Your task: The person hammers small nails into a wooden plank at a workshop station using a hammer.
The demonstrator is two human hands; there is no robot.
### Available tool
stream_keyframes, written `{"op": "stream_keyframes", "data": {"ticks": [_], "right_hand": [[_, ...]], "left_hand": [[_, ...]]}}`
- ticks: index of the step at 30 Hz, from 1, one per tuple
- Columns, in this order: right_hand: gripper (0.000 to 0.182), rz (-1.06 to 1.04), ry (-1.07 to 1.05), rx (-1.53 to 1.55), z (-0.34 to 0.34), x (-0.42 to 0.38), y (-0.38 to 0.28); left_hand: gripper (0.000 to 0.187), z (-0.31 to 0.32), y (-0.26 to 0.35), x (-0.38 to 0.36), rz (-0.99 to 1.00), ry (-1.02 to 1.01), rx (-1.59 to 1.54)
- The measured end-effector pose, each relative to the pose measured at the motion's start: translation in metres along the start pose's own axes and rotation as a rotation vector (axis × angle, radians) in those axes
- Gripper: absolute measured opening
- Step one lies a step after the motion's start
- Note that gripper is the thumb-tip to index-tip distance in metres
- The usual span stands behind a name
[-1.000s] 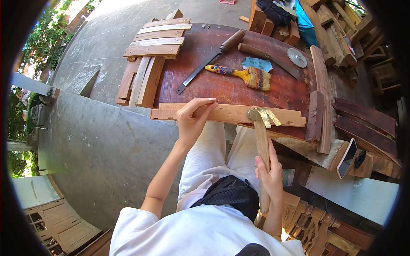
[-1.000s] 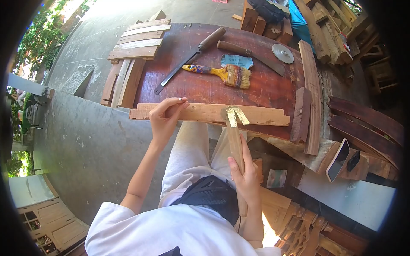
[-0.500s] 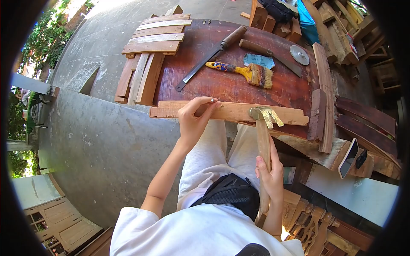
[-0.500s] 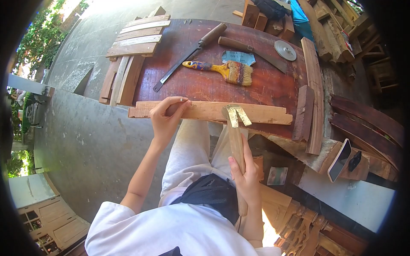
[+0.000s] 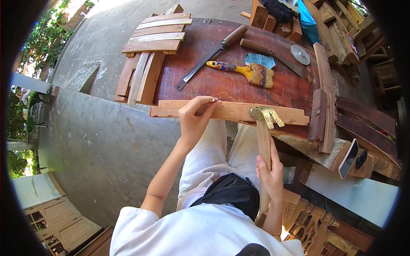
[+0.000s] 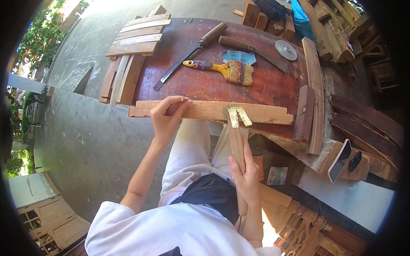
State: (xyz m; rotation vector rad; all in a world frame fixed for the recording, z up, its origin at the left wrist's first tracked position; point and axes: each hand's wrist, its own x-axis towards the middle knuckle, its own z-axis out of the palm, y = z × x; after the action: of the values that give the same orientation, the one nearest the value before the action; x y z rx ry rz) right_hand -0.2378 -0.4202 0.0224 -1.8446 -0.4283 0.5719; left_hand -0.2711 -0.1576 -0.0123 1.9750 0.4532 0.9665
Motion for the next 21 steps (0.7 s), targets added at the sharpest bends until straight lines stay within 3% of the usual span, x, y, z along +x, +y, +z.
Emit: {"op": "stream_keyframes", "data": {"ticks": [21], "right_hand": [[0.062, -0.041, 0.02, -0.058, -0.0005, 0.0017, 0.0047]], "left_hand": [[0.012, -0.0004, -0.0008, -0.0005, -0.026, -0.004, 0.002]]}}
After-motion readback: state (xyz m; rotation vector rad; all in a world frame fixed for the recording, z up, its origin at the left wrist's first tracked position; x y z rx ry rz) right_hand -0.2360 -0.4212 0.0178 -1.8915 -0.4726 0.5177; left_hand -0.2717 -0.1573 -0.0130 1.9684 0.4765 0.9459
